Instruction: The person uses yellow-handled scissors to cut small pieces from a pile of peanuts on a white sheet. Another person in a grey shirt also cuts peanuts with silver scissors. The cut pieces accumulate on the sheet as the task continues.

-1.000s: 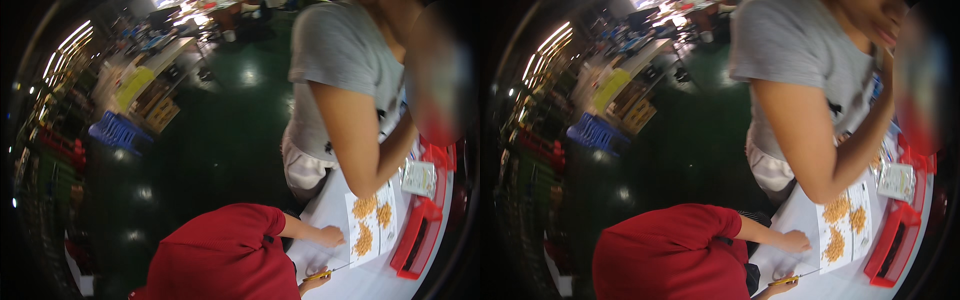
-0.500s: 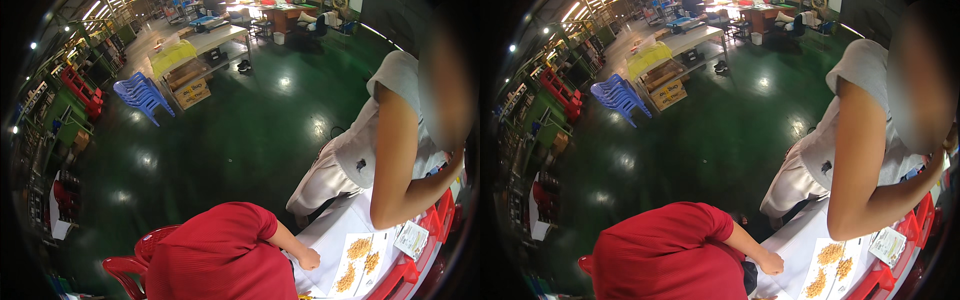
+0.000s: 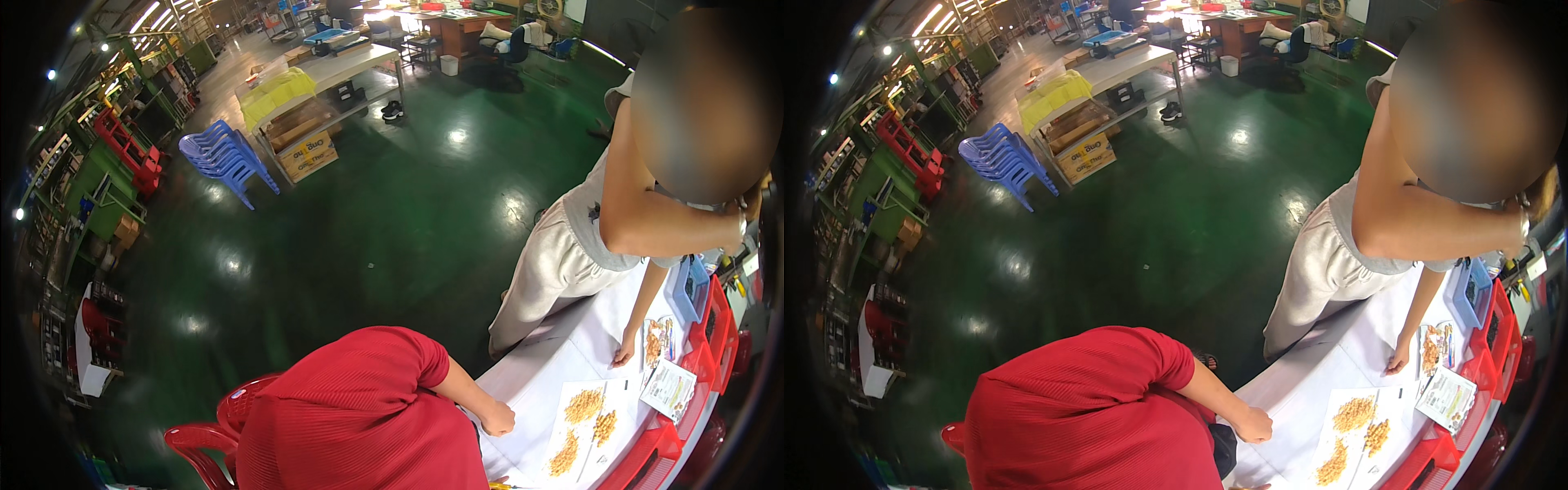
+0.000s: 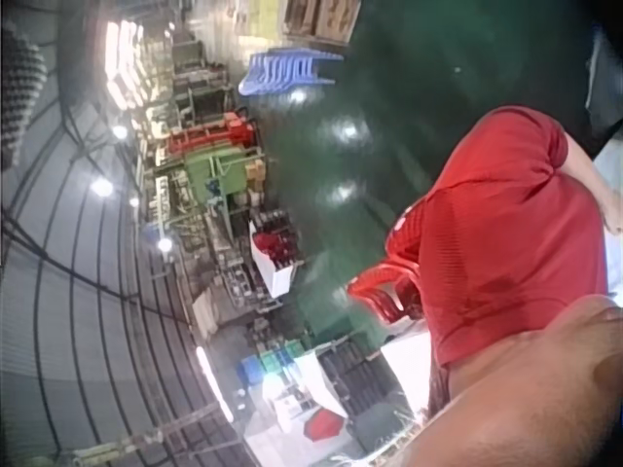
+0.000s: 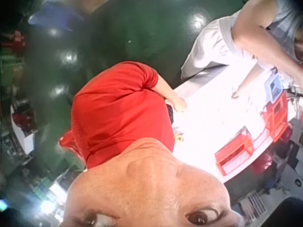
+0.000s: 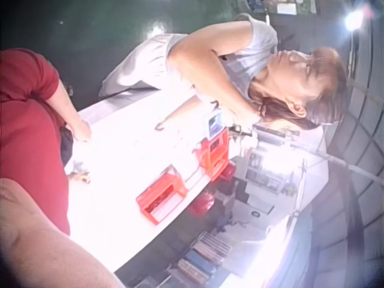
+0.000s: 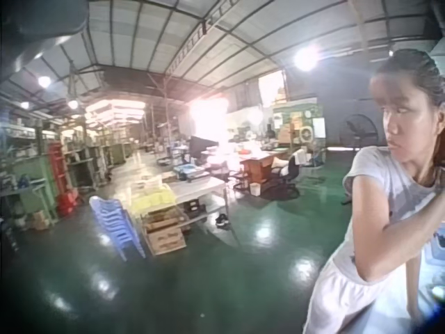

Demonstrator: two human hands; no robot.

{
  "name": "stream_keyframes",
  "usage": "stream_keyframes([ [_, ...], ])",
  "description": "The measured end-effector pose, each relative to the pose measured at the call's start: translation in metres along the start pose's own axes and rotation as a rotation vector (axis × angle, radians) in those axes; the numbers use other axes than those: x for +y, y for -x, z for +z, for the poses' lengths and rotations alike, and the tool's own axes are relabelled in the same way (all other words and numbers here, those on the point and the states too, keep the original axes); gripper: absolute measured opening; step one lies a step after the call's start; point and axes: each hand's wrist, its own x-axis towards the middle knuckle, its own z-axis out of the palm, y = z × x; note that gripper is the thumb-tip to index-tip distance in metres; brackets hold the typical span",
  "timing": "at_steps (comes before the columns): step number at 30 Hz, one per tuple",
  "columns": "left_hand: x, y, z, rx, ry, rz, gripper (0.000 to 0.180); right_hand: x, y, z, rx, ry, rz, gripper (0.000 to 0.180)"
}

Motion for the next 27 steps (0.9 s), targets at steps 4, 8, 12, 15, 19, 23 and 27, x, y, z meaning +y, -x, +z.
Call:
stream_keyframes([
  [4,-0.001,-0.003,0.008,0.009,0.039,0.057,0.017,0.032,0.002,-0.018,0.122,0.038,-0.073,0.037],
  [8,-0.009,-0.011,0.019,-0.029,0.172,0.045,0.018,0.054,0.006,-0.013,0.037,0.026,-0.06,0.04],
  [12,0.012,-0.055,-0.013,-0.031,0.227,0.147,0.021,-0.019,0.013,-0.03,0.1,-0.367,0.272,0.032],
  [15,0.011,-0.107,-0.018,0.029,0.364,0.253,0.015,-0.06,0.022,-0.05,0.145,-0.259,0.352,0.036],
  [19,-0.003,-0.174,-0.017,0.104,0.245,0.222,0.014,-0.038,0.057,-0.06,0.2,-0.163,0.375,0.039],
  [23,-0.017,-0.241,-0.034,0.38,0.082,0.074,0.014,-0.044,0.064,-0.064,0.271,-0.131,0.414,0.04],
  [27,-0.025,-0.291,-0.033,0.461,-0.071,0.078,0.007,-0.042,0.063,-0.07,0.34,-0.141,0.45,0.041],
])
